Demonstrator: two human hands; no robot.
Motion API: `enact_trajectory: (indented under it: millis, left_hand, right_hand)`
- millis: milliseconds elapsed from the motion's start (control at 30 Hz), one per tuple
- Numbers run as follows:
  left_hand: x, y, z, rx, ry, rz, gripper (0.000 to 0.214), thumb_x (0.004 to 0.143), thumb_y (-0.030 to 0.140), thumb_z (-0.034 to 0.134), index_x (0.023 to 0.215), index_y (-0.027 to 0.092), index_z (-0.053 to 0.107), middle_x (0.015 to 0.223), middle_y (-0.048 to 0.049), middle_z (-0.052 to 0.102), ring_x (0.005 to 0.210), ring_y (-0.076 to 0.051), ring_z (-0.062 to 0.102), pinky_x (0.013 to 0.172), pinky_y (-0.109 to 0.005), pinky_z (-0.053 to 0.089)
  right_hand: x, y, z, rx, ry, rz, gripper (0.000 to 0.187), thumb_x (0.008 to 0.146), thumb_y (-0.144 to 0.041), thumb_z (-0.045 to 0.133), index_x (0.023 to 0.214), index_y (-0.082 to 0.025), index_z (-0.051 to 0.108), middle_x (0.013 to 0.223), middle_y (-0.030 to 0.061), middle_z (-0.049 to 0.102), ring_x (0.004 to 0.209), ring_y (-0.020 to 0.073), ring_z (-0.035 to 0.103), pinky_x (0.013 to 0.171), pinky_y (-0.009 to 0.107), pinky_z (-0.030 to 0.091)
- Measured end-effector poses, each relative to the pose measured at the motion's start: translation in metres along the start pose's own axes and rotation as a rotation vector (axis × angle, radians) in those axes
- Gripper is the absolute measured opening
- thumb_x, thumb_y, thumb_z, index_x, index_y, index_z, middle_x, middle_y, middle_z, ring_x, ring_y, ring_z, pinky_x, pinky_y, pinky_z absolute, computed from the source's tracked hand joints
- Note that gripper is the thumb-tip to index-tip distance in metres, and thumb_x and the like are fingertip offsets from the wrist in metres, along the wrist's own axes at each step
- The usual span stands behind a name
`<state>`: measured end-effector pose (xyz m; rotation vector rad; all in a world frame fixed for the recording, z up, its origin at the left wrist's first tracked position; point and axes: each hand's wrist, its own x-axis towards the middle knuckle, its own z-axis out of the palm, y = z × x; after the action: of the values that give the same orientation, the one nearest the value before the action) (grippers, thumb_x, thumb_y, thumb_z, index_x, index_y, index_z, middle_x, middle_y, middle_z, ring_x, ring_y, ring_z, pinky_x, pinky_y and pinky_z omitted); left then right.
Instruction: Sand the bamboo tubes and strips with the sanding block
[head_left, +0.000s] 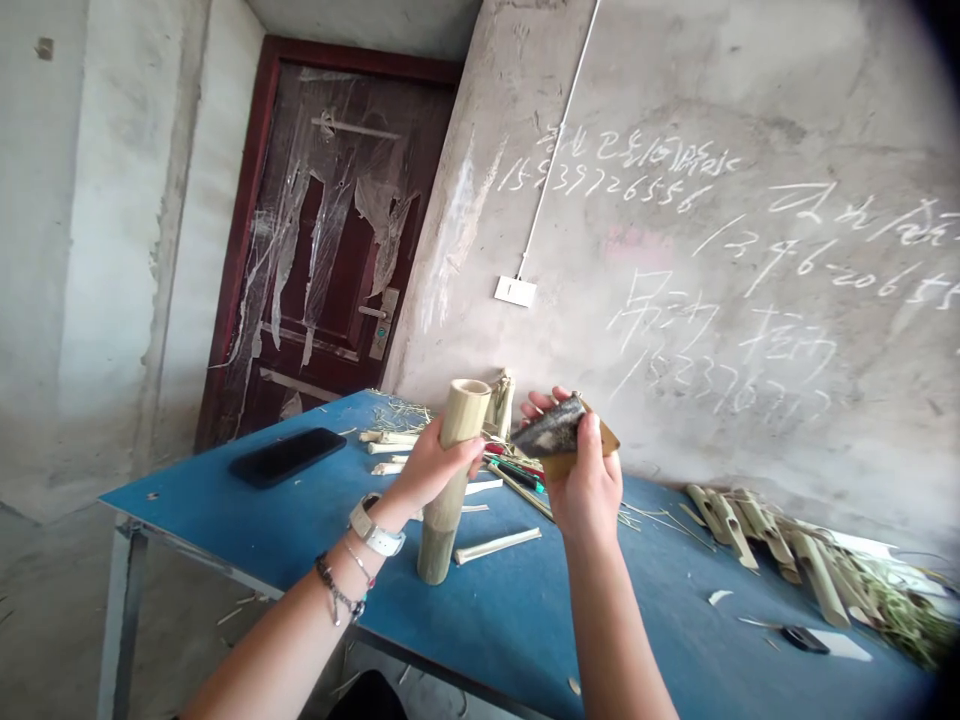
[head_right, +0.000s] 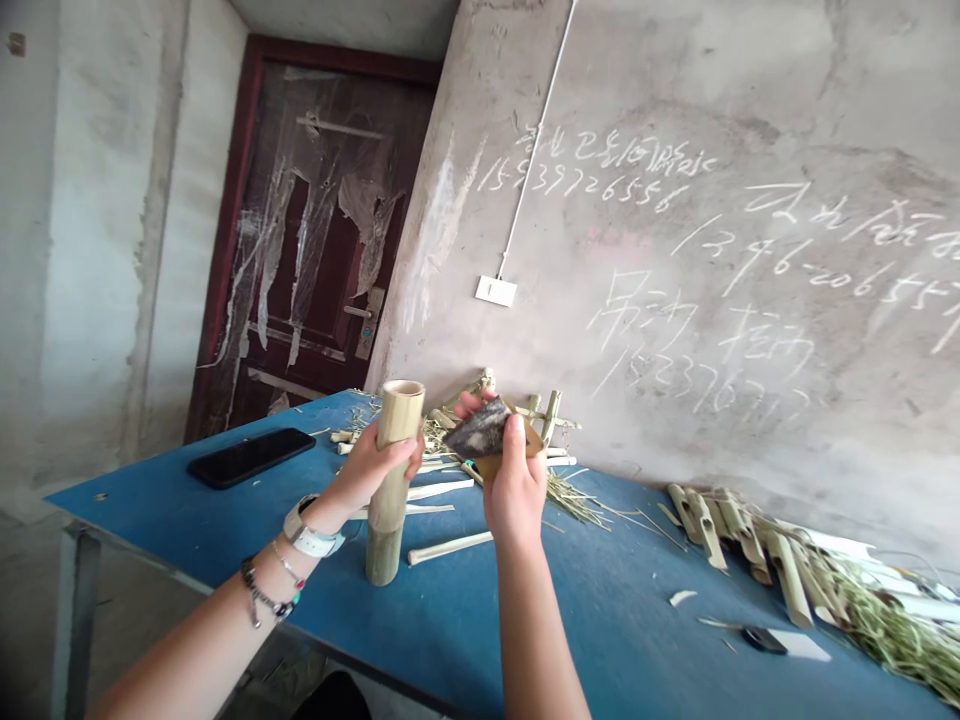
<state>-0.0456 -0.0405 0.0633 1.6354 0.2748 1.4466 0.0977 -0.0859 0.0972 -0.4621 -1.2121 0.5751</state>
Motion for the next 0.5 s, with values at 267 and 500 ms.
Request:
enact_trajectory:
  millis: [267, 500]
  left_hand:
    - [-0.048, 0.020, 0.006, 0.024, -0.184, 0.128, 0.021, 0.072, 0.021, 0.066, 0.091, 0.025, 0.057, 0.071, -0.0002, 0.061, 0.055, -0.014, 0.053, 0.054, -0.029, 0.047]
    - [-0.074, 0.004, 0.005, 0.218, -0.168, 0.411, 0.037, 0.063, 0.035, 0.071, 0.097, 0.031, 0.056, 0.061, 0.0004, 0.061, 0.056, -0.024, 0.059, 0.050, -0.035, 0.046]
  right_hand:
    - [-0.058, 0.003, -0.016, 0.035, -0.026, 0.047, 0.026, 0.091, -0.043, 0.049, 0.096, -0.028, 0.069, 0.085, 0.0052, 0.073, 0.084, 0.0212, 0.070, 0.070, 0.033, 0.057]
    - [-0.092, 0.010, -0.034, 0.032, -0.003, 0.075, 0.028, 0.089, -0.043, 0.053, 0.096, -0.024, 0.072, 0.082, 0.0077, 0.073, 0.079, 0.0217, 0.069, 0.065, 0.031, 0.057]
